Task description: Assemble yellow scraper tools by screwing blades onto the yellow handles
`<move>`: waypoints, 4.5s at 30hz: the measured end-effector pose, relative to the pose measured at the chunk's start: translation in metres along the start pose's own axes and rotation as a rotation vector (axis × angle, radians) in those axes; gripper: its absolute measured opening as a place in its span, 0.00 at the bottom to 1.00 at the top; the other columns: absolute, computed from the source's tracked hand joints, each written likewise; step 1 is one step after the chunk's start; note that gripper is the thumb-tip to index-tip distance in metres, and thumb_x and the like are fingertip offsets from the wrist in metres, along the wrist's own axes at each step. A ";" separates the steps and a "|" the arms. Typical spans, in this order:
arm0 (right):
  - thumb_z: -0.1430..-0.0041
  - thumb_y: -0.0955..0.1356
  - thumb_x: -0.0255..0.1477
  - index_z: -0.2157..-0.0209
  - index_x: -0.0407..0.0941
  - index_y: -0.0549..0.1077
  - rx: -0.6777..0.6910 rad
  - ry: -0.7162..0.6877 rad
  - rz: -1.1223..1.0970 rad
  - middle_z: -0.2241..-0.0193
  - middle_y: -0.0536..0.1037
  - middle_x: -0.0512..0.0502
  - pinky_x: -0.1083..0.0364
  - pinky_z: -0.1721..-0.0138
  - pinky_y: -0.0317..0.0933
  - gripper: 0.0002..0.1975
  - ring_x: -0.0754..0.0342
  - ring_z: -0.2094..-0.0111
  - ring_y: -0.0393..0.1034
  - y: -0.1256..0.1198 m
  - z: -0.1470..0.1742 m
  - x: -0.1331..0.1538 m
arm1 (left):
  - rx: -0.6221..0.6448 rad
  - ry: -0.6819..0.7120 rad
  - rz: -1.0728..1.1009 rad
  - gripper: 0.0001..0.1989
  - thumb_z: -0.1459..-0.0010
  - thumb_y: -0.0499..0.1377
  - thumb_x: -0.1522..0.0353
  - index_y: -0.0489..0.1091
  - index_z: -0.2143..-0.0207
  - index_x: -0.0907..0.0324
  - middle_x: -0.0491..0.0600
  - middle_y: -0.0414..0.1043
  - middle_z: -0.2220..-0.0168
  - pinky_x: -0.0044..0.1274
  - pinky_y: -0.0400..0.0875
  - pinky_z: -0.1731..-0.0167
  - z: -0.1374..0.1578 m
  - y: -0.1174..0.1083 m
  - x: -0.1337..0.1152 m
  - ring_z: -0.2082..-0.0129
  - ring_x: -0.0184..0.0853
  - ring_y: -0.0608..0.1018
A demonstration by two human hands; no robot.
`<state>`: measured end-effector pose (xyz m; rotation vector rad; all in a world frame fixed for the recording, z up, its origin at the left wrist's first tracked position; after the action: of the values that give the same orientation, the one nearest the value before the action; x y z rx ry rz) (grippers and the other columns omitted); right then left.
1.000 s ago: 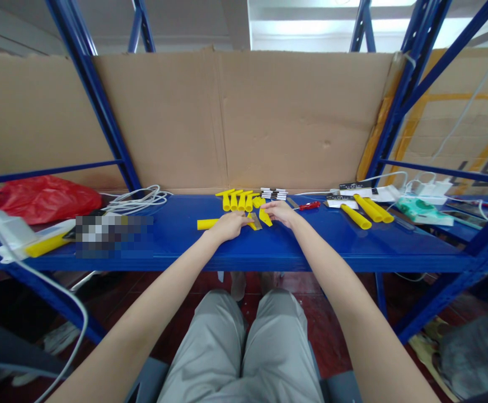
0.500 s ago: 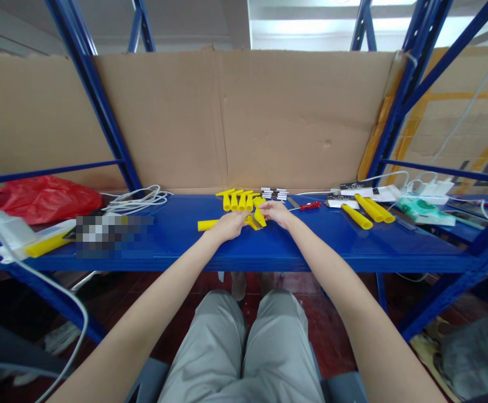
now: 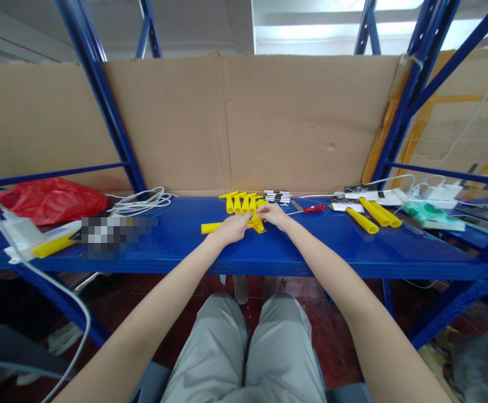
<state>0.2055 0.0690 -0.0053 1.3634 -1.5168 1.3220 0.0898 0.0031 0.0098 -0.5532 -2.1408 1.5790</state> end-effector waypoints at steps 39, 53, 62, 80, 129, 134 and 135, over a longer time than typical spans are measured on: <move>0.50 0.69 0.17 0.72 0.42 0.72 -0.044 0.109 -0.156 0.81 0.74 0.53 0.62 0.76 0.64 0.06 0.61 0.80 0.67 -0.017 0.016 0.000 | -0.108 0.219 -0.013 0.24 0.38 0.45 0.75 0.60 0.40 0.56 0.55 0.69 0.53 0.30 0.67 0.53 0.000 0.000 -0.019 0.53 0.39 0.72; 0.44 0.64 0.20 0.65 0.43 0.75 -0.210 -0.004 0.117 0.70 0.79 0.47 0.58 0.68 0.67 0.09 0.58 0.74 0.72 -0.052 0.003 0.000 | -0.070 0.152 -0.015 0.23 0.36 0.46 0.71 0.63 0.40 0.53 0.55 0.70 0.56 0.27 0.68 0.55 -0.001 0.001 -0.014 0.53 0.39 0.73; 0.45 0.61 0.19 0.56 0.43 0.77 -0.328 0.111 0.848 0.48 0.74 0.36 0.41 0.45 0.56 0.18 0.41 0.45 0.65 -0.096 -0.001 -0.014 | -0.057 0.084 0.024 0.22 0.36 0.46 0.70 0.65 0.42 0.51 0.53 0.70 0.54 0.27 0.68 0.56 0.001 -0.003 -0.008 0.52 0.40 0.73; 0.42 0.55 0.25 0.42 0.47 0.66 -0.002 0.175 1.269 0.38 0.62 0.41 0.31 0.41 0.42 0.27 0.43 0.38 0.54 -0.066 -0.029 -0.023 | -0.029 0.110 -0.036 0.22 0.35 0.45 0.69 0.66 0.42 0.51 0.53 0.71 0.56 0.27 0.69 0.59 0.001 0.000 -0.011 0.54 0.40 0.74; 0.44 0.61 0.23 0.62 0.44 0.77 -0.052 0.035 1.229 0.54 0.74 0.38 0.43 0.50 0.59 0.13 0.41 0.48 0.63 -0.041 -0.021 0.003 | -0.041 0.132 -0.024 0.22 0.36 0.47 0.70 0.65 0.42 0.51 0.54 0.72 0.56 0.27 0.68 0.55 0.001 0.000 -0.015 0.52 0.40 0.74; 0.43 0.60 0.22 0.64 0.41 0.75 -0.035 -0.281 1.118 0.59 0.75 0.40 0.52 0.51 0.59 0.12 0.50 0.54 0.67 -0.017 -0.016 0.028 | -0.049 0.116 -0.001 0.21 0.36 0.47 0.69 0.67 0.44 0.51 0.53 0.72 0.56 0.27 0.68 0.56 0.001 -0.002 -0.013 0.52 0.40 0.74; 0.43 0.60 0.21 0.65 0.41 0.74 -0.021 -0.328 1.109 0.60 0.75 0.40 0.53 0.51 0.59 0.12 0.50 0.55 0.67 -0.011 -0.014 0.030 | -0.047 0.115 0.003 0.20 0.36 0.47 0.69 0.67 0.44 0.51 0.53 0.72 0.56 0.27 0.69 0.56 0.001 -0.003 -0.013 0.52 0.40 0.74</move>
<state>0.2085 0.0755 0.0290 0.6838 -2.6966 1.7071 0.0997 -0.0058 0.0106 -0.6464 -2.0968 1.4644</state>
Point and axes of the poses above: each hand's wrist, its own z-axis away from the middle knuckle, its own y-axis out of the palm, x = y × z, the point moved 8 cm from there along -z, towards the middle knuckle
